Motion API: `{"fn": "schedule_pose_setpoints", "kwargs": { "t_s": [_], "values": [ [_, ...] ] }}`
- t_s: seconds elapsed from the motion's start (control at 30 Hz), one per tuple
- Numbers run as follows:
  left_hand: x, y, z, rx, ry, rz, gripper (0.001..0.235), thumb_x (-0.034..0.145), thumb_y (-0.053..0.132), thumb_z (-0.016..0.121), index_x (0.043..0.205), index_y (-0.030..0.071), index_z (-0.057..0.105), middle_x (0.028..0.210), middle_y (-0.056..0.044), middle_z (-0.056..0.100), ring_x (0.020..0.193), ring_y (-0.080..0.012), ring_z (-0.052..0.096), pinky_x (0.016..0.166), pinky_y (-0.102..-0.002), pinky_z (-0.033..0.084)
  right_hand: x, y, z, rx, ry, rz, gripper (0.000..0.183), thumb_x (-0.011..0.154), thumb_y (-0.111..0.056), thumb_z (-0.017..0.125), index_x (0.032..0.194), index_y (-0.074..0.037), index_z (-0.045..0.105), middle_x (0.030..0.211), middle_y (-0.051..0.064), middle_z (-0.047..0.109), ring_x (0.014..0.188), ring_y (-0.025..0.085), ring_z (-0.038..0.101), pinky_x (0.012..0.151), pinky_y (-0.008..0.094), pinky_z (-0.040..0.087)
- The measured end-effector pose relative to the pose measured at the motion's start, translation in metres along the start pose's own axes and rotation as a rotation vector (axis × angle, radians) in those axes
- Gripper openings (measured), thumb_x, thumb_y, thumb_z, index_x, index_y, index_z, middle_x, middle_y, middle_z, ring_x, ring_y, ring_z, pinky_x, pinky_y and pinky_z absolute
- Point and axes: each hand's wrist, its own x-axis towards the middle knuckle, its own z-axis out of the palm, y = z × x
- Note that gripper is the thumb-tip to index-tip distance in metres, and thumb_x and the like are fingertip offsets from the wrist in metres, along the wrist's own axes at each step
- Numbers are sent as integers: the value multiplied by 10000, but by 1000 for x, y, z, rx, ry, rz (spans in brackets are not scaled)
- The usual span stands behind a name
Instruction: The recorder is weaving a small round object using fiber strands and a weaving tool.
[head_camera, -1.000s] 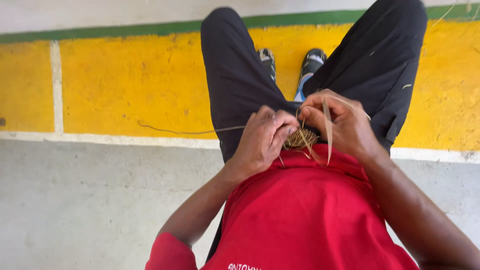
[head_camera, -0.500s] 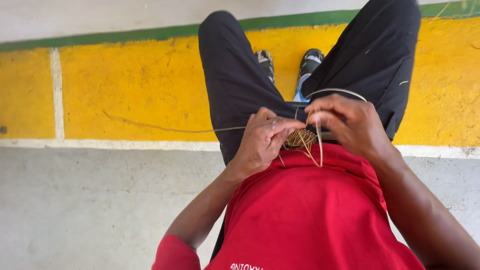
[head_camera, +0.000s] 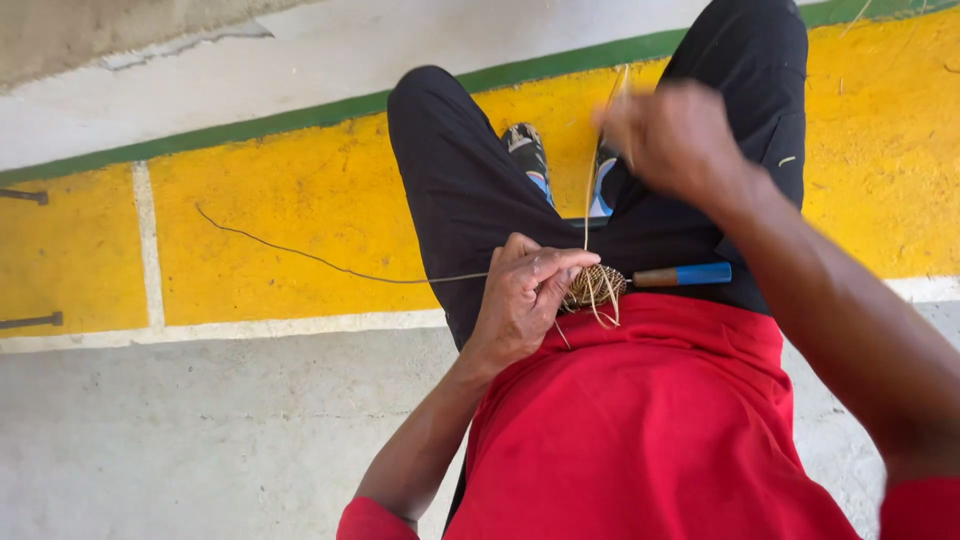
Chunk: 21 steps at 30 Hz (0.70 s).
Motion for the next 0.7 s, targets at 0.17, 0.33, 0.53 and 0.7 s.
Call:
{"fn": "schedule_pose_setpoints", "kwargs": {
  "t_s": [0.17,0.33,0.53,0.7],
  "values": [
    [0,-4,1,-52,-9,-67,182,978,110,703,1125,187,776,899,37,728,850,-158,546,809,-316,477,-50,-77,-51,593,-350,96,222,1014,-239,592,1044,-55,712,847,117,706,751,291,706,662,398,561],
    [-4,-10,3,-6,-29,-68,184,977,109,705,1133,177,774,860,18,681,856,-174,533,811,-327,473,-52,-85,-42,526,-171,56,187,990,-176,628,895,-20,668,794,125,654,716,293,654,650,415,529],
    [2,-3,1,18,-77,-19,190,981,129,704,1144,197,775,850,26,674,863,-166,539,855,-327,452,-3,-33,-5,269,55,-4,255,961,-108,640,733,-25,564,720,144,567,626,327,589,598,448,479],
    [0,-15,2,-7,-25,-93,173,981,143,700,1126,196,778,840,9,637,843,-167,519,845,-311,458,7,-33,-18,188,5,3,330,1095,-187,634,812,-23,592,788,143,612,703,340,650,626,459,498]
  ]
}}
